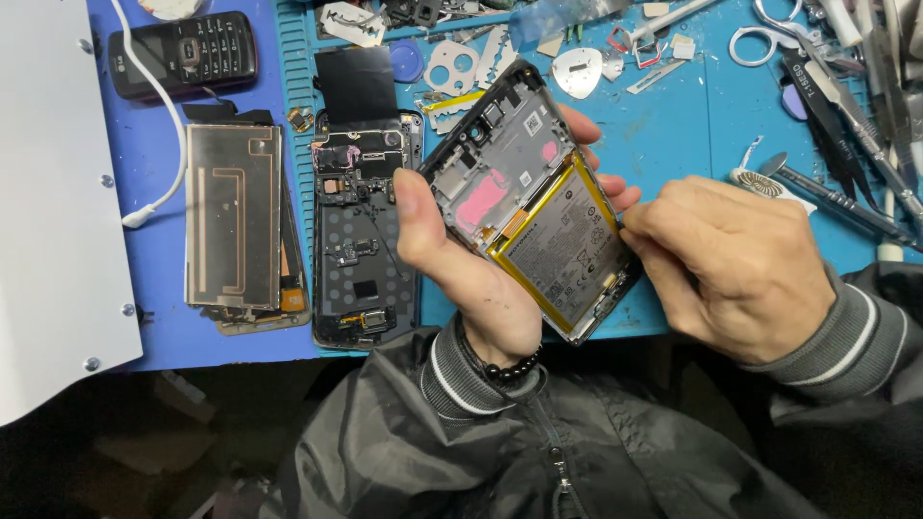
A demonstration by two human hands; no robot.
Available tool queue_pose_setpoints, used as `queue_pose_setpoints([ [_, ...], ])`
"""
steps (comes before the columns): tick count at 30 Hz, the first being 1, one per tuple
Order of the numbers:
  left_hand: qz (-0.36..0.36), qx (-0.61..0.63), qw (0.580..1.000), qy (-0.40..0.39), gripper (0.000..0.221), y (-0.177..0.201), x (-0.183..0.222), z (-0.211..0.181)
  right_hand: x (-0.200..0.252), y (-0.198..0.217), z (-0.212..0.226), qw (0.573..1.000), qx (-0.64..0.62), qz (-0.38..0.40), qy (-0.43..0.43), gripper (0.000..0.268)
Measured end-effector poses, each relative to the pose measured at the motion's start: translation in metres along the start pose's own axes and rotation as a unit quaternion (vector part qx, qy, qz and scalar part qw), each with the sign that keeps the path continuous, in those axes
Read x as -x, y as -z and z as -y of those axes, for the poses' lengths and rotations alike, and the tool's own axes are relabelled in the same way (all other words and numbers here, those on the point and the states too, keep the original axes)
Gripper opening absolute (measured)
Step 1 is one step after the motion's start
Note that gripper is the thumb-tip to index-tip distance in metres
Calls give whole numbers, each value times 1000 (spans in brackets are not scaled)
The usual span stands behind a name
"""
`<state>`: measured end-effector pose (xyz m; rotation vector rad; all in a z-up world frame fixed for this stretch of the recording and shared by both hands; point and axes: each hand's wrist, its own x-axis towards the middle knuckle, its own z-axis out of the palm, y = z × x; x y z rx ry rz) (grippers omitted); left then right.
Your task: The person repairs a disassembled smartphone at a workbench, using a pry tool to work around the battery and pull the battery out of the phone frame, then continues prying adhesive from the battery and frame while holding the phone.
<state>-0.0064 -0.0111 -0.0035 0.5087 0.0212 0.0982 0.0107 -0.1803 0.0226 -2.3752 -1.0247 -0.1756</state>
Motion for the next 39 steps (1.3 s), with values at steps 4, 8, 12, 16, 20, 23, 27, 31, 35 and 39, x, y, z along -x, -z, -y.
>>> queue_pose_setpoints([
  [4, 3, -1, 1000, -5, 91, 0, 1, 0, -1, 0, 2, 1000, 6, -5, -1, 16],
  [8, 18, 7, 1000, -20, 88, -4, 0, 0, -4, 0, 1, 1000, 14, -14, 2, 15],
  [12, 7, -40, 999, -36, 84, -5, 0, -2, -9, 1, 3, 1000, 8, -14, 13, 17],
  [16, 21, -45, 998, -42, 81, -4, 0, -2, -14, 2, 6, 999, 18, -21, 17, 17],
  [20, 17, -57, 998, -35, 83, -5, 0, -3, -15, 4, 7, 998, 49, -28, 26, 20],
  [23, 18, -45, 998, -31, 84, -6, -1, -3, -16, 7, 9, 996, 73, -34, 29, 18],
  [27, 29, -51, 998, -32, 82, -5, -2, -4, -9, 12, 12, 995, 99, -5, 1, 11],
  [31, 21, -43, 998, -28, 82, -8, 0, -3, -3, 12, 16, 993, 116, -3, -16, 12],
  [35, 33, -31, 999, -4, 83, -6, -2, -4, -3, 17, 20, 980, 197, 12, -25, 14],
  [39, 20, -77, 997, -11, 84, -7, -1, -5, -7, 23, 24, 966, 257, 27, -3, 4],
])
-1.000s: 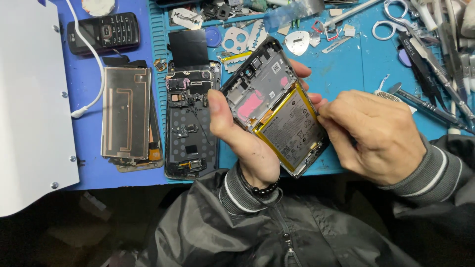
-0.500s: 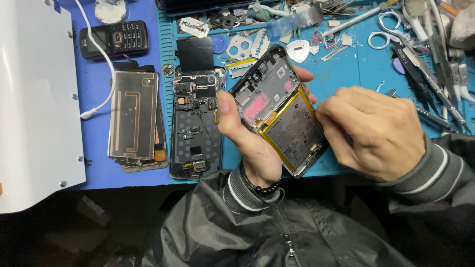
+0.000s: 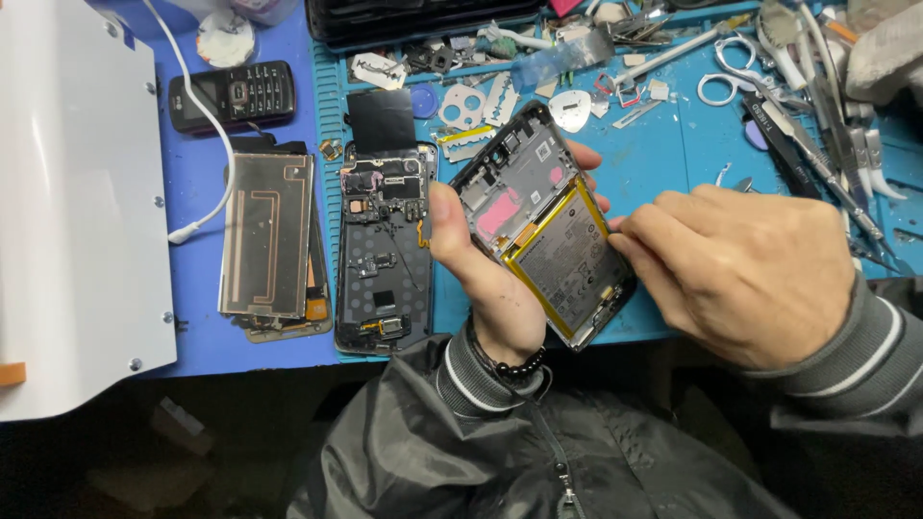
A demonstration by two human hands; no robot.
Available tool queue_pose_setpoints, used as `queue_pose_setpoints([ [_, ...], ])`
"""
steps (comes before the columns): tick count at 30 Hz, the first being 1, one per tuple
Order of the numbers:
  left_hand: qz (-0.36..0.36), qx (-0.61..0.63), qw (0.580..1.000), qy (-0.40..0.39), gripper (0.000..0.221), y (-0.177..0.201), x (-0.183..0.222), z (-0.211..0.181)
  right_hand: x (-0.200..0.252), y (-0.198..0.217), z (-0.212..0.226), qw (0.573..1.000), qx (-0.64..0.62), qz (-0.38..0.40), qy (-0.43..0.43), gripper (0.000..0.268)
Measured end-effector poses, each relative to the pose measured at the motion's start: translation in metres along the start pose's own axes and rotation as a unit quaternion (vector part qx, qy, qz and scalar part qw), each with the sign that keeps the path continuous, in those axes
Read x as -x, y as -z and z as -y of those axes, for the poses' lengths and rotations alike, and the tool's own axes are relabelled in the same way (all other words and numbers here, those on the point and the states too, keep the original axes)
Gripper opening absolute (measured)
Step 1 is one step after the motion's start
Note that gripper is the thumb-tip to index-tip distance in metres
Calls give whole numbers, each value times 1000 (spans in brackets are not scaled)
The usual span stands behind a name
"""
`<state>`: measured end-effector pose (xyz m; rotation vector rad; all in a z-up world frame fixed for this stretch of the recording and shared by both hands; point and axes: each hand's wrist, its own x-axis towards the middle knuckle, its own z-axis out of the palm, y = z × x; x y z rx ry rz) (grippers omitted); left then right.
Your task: The person repairs a disassembled smartphone at a workbench, using a pry tool to work around the battery and pull the battery out of the phone frame, then continues prying adhesive from the battery and frame while holding the phone.
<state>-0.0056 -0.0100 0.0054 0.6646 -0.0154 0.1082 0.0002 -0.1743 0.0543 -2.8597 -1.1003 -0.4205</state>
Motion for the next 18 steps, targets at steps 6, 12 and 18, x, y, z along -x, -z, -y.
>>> queue_pose_setpoints([
  [6, -27, -25, 999, 34, 91, 0, 1, -1, -1, -5, -4, 999, -36, -6, -7, 6],
  [12, -61, -21, 995, 75, 96, 7, -5, 7, 3, -32, -1, 990, -114, -74, -46, 15],
  [18, -54, -40, 995, 67, 96, 4, -3, 3, -8, -30, 5, 982, -143, -105, -67, 12],
])
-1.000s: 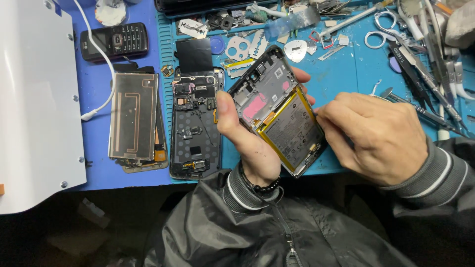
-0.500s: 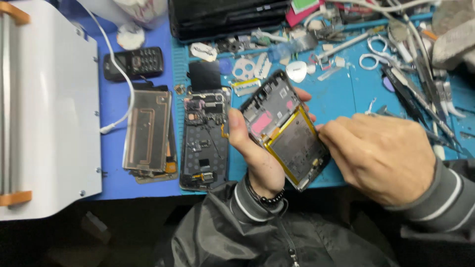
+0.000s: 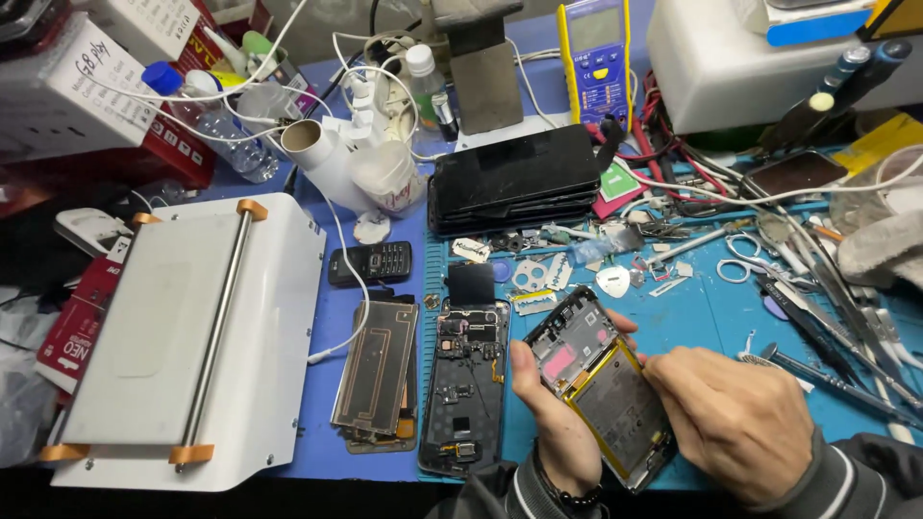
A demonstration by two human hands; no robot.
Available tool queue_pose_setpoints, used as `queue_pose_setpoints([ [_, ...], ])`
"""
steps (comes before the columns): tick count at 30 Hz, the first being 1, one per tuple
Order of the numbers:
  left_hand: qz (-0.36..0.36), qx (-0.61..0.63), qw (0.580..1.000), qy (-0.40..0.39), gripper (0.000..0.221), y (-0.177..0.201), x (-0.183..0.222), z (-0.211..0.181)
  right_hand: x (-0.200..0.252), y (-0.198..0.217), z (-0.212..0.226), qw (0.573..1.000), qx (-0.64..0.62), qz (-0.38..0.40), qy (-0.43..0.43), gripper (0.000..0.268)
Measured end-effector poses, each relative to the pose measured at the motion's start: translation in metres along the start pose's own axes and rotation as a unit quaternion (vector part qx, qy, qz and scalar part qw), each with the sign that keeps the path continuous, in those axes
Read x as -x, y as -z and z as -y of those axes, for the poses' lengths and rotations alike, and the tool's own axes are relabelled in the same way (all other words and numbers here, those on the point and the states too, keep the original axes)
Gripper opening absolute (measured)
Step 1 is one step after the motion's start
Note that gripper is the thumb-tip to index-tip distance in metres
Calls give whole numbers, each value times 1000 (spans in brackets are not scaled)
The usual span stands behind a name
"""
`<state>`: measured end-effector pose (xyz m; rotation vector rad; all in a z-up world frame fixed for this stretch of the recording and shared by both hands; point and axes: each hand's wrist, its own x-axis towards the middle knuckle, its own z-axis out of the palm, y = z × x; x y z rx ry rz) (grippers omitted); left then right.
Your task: The person repairs a disassembled smartphone at a workbench, using a pry tool to work around the battery and pull the battery out of the phone frame, then continues prying adhesive from the battery and frame while holding the phone.
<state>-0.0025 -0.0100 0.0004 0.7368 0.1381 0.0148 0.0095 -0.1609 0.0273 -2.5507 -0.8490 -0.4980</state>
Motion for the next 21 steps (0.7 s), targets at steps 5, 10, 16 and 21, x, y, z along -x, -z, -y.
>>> queue_pose_setpoints([
  [5, 10, -41, 999, -18, 96, -3, 1, -4, -9, 1, -1, 1000, -12, 8, 5, 13],
  [10, 35, 29, 999, -2, 96, 2, 1, 3, -20, 4, 1, 998, -56, 9, -12, 12],
  [16, 37, 37, 999, 5, 94, 4, 2, 6, -25, 6, -4, 997, -67, 24, -8, 10],
  [21, 84, 50, 995, -2, 92, 7, 1, 4, -33, 26, -6, 996, -14, 88, -28, 15],
])
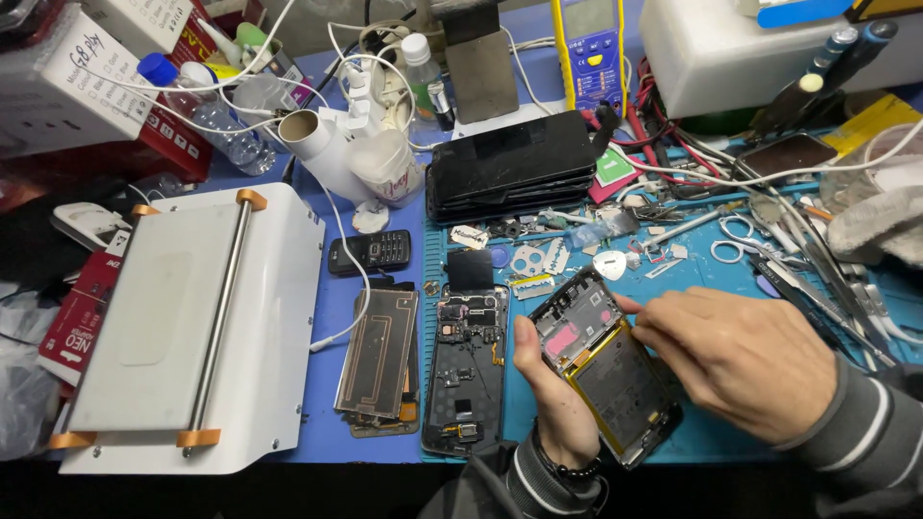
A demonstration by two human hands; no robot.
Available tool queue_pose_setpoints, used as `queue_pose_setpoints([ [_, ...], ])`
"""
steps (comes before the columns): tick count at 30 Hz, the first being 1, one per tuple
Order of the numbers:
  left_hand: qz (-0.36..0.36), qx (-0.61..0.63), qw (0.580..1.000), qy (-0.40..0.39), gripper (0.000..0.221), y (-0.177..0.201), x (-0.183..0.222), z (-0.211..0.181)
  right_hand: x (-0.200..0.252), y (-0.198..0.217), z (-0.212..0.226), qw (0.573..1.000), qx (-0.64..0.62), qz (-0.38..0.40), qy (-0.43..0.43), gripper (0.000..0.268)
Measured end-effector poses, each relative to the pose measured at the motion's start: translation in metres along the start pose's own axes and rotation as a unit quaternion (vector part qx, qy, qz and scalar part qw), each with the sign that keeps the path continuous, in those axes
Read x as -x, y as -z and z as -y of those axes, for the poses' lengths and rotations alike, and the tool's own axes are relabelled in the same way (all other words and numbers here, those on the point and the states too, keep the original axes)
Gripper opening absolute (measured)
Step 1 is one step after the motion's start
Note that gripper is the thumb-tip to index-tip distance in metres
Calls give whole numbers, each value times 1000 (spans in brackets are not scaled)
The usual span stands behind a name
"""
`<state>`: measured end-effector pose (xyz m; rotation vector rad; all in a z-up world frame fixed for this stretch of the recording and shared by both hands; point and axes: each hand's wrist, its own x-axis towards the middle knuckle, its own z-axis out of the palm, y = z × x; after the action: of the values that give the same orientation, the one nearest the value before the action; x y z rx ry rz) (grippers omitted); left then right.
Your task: The person repairs a disassembled smartphone at a workbench, using a pry tool to work around the battery and pull the battery out of the phone frame, then continues prying adhesive from the battery and frame while holding the phone.
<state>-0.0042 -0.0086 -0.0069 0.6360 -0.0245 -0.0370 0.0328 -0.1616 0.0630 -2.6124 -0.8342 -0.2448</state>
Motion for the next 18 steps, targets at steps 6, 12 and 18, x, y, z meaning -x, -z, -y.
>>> queue_pose_setpoints([
  [6, -25, -10, 1000, 14, 93, -6, 1, -5, 6, -1, -5, 999, -44, 13, -8, 5],
  [12, 21, 25, 999, -13, 90, 0, 3, 4, 8, -15, 5, 994, -100, -53, 1, 6],
  [18, 2, -1, 1000, -14, 91, -4, 3, 1, 10, -20, 3, 995, -72, -64, 32, 13],
])
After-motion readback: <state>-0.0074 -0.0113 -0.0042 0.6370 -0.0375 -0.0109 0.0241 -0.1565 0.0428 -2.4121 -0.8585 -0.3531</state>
